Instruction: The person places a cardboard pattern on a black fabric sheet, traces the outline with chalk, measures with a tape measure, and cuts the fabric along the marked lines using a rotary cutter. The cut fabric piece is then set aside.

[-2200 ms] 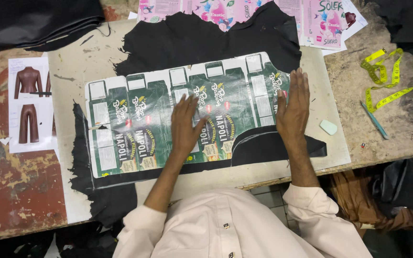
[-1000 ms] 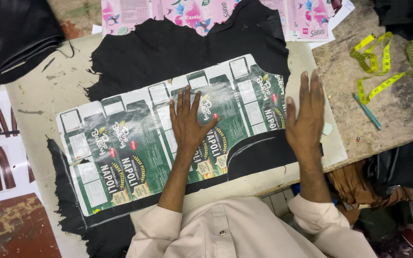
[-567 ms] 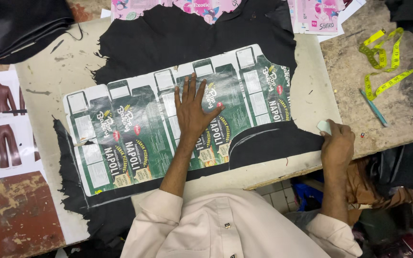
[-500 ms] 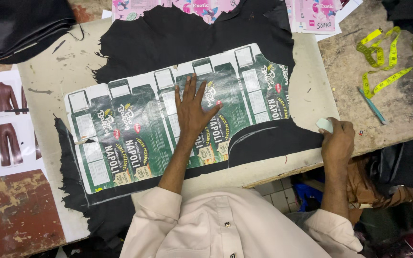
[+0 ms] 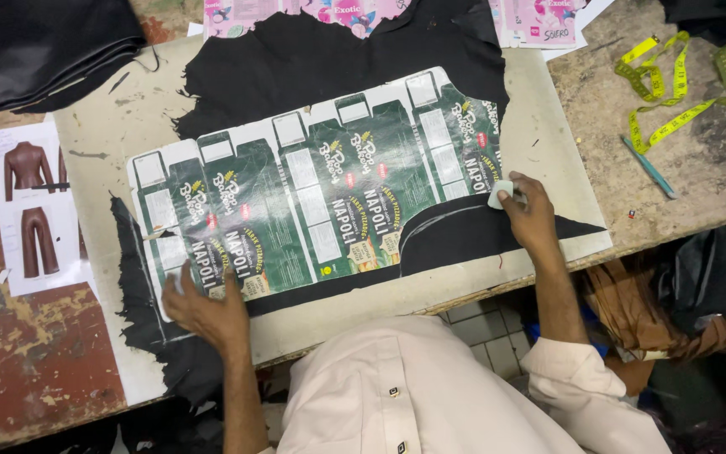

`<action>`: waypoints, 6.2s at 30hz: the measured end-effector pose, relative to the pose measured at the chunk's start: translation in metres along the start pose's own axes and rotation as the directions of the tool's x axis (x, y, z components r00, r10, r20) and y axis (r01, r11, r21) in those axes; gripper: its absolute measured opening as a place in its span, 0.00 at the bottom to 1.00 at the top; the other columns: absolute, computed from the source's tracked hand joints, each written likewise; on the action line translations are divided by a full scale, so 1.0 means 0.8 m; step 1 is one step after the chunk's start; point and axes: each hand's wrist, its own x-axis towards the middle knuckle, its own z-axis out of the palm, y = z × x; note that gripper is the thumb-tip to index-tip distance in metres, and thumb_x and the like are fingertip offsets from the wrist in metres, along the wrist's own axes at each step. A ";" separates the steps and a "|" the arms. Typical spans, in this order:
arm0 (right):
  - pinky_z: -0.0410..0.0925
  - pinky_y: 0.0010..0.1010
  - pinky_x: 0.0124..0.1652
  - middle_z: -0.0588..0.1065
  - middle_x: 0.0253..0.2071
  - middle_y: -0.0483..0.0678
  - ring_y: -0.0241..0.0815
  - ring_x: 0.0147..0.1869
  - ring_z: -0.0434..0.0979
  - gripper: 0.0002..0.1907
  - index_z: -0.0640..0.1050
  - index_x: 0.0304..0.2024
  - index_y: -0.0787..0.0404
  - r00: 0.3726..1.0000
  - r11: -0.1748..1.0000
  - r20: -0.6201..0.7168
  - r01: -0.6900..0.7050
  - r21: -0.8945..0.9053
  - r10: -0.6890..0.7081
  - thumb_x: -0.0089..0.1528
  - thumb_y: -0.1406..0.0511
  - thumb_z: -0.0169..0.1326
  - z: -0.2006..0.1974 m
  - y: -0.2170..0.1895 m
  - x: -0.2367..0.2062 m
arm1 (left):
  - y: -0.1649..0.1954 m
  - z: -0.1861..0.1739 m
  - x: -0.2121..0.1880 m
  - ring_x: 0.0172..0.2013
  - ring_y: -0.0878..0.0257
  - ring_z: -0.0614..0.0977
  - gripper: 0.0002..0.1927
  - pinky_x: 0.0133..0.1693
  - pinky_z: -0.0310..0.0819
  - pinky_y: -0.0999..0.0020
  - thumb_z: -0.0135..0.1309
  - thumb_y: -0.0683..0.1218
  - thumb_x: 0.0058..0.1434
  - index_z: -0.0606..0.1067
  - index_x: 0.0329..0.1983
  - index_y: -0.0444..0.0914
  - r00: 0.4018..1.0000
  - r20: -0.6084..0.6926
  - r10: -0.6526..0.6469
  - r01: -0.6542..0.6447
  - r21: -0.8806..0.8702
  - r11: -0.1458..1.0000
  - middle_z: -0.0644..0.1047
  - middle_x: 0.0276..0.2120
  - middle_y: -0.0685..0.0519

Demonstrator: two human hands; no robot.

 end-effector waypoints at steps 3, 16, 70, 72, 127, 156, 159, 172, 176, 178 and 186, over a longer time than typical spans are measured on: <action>0.69 0.34 0.50 0.75 0.56 0.56 0.47 0.53 0.76 0.18 0.77 0.53 0.72 1.000 0.986 0.008 -0.014 -0.166 0.016 0.66 0.65 0.60 0.008 0.002 0.013 | -0.037 -0.024 -0.002 0.67 0.37 0.60 0.37 0.63 0.56 0.39 0.69 0.49 0.59 0.70 0.68 0.31 0.998 -0.003 -0.055 0.055 0.027 0.998 0.63 0.66 0.32; 0.68 0.23 0.36 0.79 0.42 0.47 0.33 0.40 0.75 0.17 0.77 0.53 0.67 0.934 0.904 0.103 -0.357 0.237 0.342 0.66 0.62 0.60 0.007 -0.009 0.049 | -0.089 -0.035 0.054 0.51 0.53 0.82 0.34 0.50 0.80 0.64 0.67 0.33 0.56 0.69 0.67 0.29 0.988 0.010 -0.152 0.143 -0.409 0.901 0.75 0.55 0.36; 0.70 0.36 0.52 0.78 0.49 0.44 0.45 0.56 0.77 0.14 0.79 0.47 0.57 0.274 0.401 0.651 0.915 0.051 -0.708 0.58 0.69 0.53 0.079 -0.162 -0.036 | 0.109 0.067 -0.070 0.64 0.48 0.73 0.23 0.68 0.51 0.45 0.67 0.47 0.57 0.79 0.56 0.39 0.649 0.362 0.669 -0.394 -0.592 0.703 0.80 0.56 0.47; 0.70 0.36 0.49 0.78 0.48 0.44 0.44 0.54 0.76 0.14 0.80 0.46 0.58 0.226 0.390 0.698 0.917 0.083 -0.680 0.57 0.68 0.54 0.083 -0.162 -0.031 | 0.122 0.078 -0.081 0.64 0.50 0.73 0.27 0.70 0.50 0.46 0.68 0.48 0.56 0.77 0.59 0.39 0.618 0.392 0.682 -0.405 -0.585 0.703 0.80 0.55 0.48; 0.68 0.28 0.45 0.78 0.40 0.48 0.38 0.44 0.76 0.12 0.77 0.50 0.67 0.976 0.974 0.129 -0.193 0.121 0.178 0.66 0.68 0.58 -0.001 0.032 0.042 | -0.090 -0.032 0.029 0.60 0.46 0.68 0.38 0.60 0.65 0.44 0.70 0.45 0.58 0.69 0.70 0.31 0.981 -0.065 -0.182 0.170 -0.159 0.973 0.66 0.55 0.39; 0.65 0.22 0.36 0.76 0.38 0.44 0.31 0.37 0.73 0.10 0.78 0.48 0.62 0.864 0.823 0.223 -0.499 0.270 0.451 0.67 0.64 0.59 -0.001 0.023 0.076 | -0.062 -0.046 0.068 0.50 0.56 0.84 0.34 0.50 0.79 0.65 0.66 0.31 0.55 0.71 0.66 0.24 0.996 0.094 -0.004 0.050 -0.487 0.872 0.81 0.53 0.37; 0.69 0.20 0.39 0.77 0.40 0.42 0.29 0.39 0.76 0.09 0.77 0.47 0.59 0.838 0.747 0.252 -0.546 0.379 0.484 0.66 0.64 0.57 -0.007 0.003 0.071 | -0.070 -0.039 0.068 0.50 0.57 0.84 0.33 0.50 0.80 0.66 0.65 0.30 0.55 0.70 0.66 0.23 0.995 0.097 -0.024 0.072 -0.529 0.845 0.80 0.53 0.37; 0.64 0.21 0.27 0.79 0.37 0.46 0.30 0.32 0.75 0.08 0.78 0.45 0.67 0.965 0.942 0.022 -0.260 0.215 0.261 0.64 0.71 0.60 0.009 -0.010 0.066 | -0.069 -0.034 0.064 0.50 0.59 0.85 0.31 0.51 0.80 0.69 0.62 0.28 0.58 0.71 0.66 0.24 0.995 0.084 -0.046 0.089 -0.632 0.770 0.81 0.53 0.38; 0.65 0.21 0.28 0.79 0.37 0.47 0.29 0.34 0.76 0.09 0.79 0.45 0.68 0.965 0.942 -0.020 -0.251 0.223 0.262 0.63 0.71 0.61 0.010 -0.001 0.067 | -0.073 -0.030 0.065 0.50 0.59 0.84 0.30 0.51 0.80 0.69 0.62 0.28 0.58 0.71 0.65 0.24 0.995 0.088 -0.053 0.099 -0.693 0.714 0.81 0.53 0.39; 0.69 0.19 0.34 0.80 0.39 0.47 0.29 0.38 0.79 0.10 0.80 0.46 0.69 0.982 0.952 -0.023 -0.178 0.248 0.189 0.64 0.71 0.62 0.011 0.002 0.071 | -0.074 -0.027 0.067 0.50 0.60 0.85 0.30 0.51 0.80 0.70 0.63 0.28 0.58 0.71 0.65 0.24 0.995 0.087 -0.059 0.103 -0.699 0.707 0.81 0.53 0.39; 0.69 0.21 0.33 0.81 0.39 0.49 0.31 0.38 0.80 0.11 0.80 0.48 0.69 0.975 0.949 -0.010 -0.211 0.235 0.220 0.63 0.71 0.61 0.013 0.001 0.077 | -0.079 -0.014 0.072 0.49 0.58 0.85 0.32 0.50 0.81 0.69 0.63 0.28 0.58 0.69 0.66 0.22 0.996 0.071 -0.055 0.088 -0.654 0.752 0.81 0.52 0.37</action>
